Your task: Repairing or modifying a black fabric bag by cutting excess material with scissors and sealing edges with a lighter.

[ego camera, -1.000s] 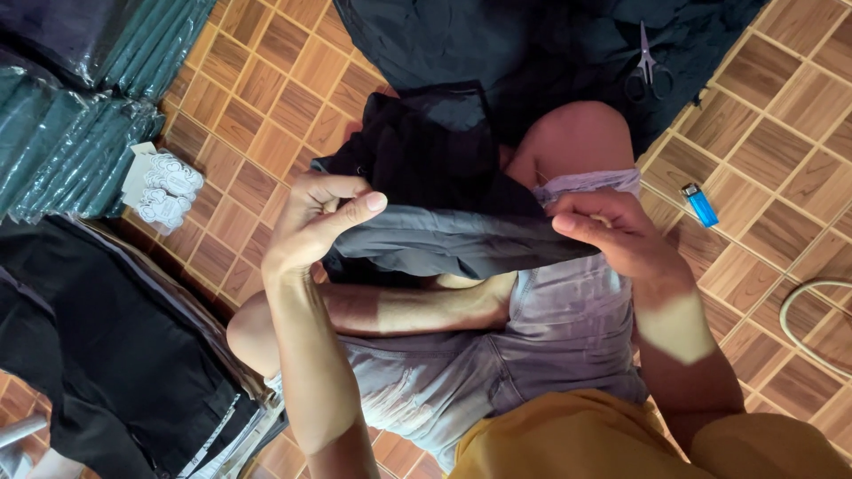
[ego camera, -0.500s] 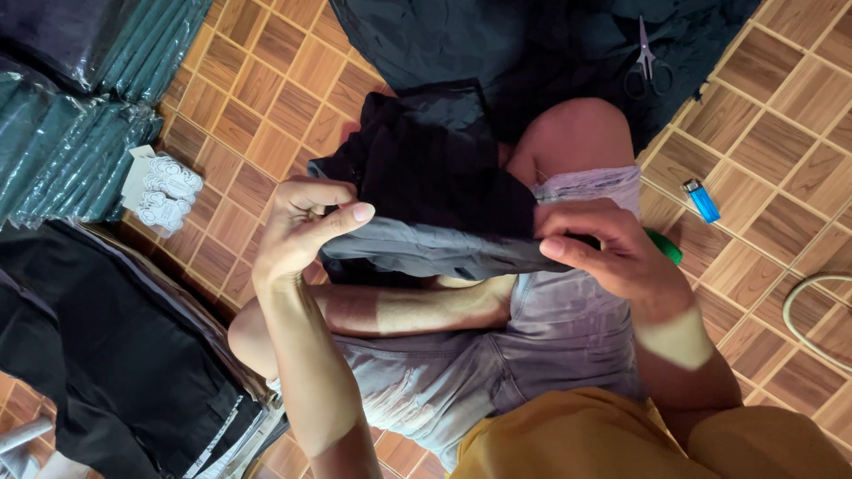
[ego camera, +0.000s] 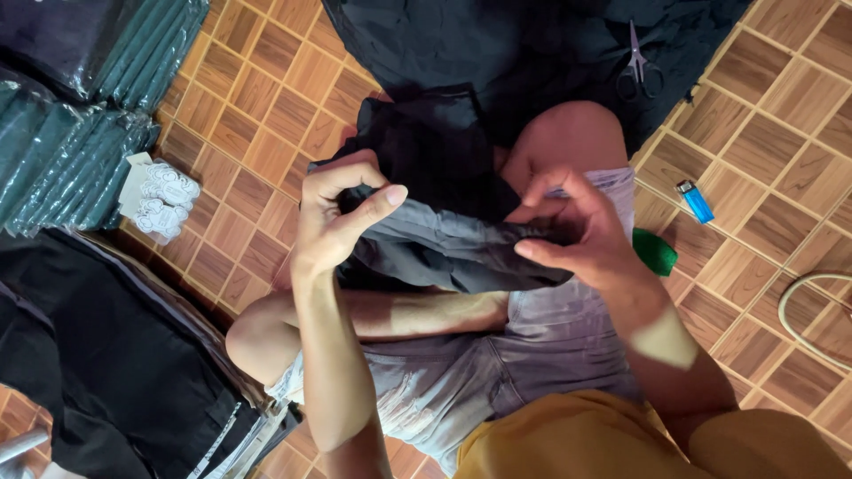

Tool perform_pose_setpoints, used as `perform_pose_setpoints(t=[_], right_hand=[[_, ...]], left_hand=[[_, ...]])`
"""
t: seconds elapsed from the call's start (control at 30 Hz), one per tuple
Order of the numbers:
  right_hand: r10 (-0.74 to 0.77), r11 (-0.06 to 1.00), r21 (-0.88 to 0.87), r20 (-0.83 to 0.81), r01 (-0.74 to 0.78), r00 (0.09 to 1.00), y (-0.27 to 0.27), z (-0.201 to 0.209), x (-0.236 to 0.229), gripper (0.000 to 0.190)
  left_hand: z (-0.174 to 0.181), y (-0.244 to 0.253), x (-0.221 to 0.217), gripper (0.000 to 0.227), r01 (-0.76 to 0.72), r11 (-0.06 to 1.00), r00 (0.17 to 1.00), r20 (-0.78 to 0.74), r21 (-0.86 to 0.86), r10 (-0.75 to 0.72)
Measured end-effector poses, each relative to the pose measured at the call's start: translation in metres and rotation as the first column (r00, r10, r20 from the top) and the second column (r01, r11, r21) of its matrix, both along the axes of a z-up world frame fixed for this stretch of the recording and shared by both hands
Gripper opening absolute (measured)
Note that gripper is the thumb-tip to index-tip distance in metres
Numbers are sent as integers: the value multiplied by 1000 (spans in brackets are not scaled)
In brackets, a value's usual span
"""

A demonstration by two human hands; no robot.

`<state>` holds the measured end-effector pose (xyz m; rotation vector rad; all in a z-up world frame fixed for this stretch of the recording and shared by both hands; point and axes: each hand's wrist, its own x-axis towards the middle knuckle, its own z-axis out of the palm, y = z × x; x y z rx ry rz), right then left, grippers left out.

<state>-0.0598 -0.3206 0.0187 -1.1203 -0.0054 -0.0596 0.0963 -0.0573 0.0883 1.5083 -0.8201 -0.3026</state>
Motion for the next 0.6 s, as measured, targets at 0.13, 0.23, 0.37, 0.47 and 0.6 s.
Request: perform_pose_setpoints(t=[0.13,0.23,0.37,0.47,0.6], right_hand=[[120,991,-67,45,-117,992,3,17,0,57],[168,972,-174,30,-161,985,2,29,1,47],[176,942,-299,61,-151,982,5,35,6,24],[218,967,-164,119,-197,969,9,22,5,14],[195,976,-110,64,-188,979,17,5,-4,7]], left_hand=[[-2,-13,3,27,-44,998,998,49,-45,46],[-4,-23,4,28,-31,998,996,81,-63,36],[-3,-37,4,29,-38,996,992,116,-76,46],[-4,-50,7,29,-25,995,985,168,-94,41],[-5,-69,-2,31,-142,986,953,256,-88,160]])
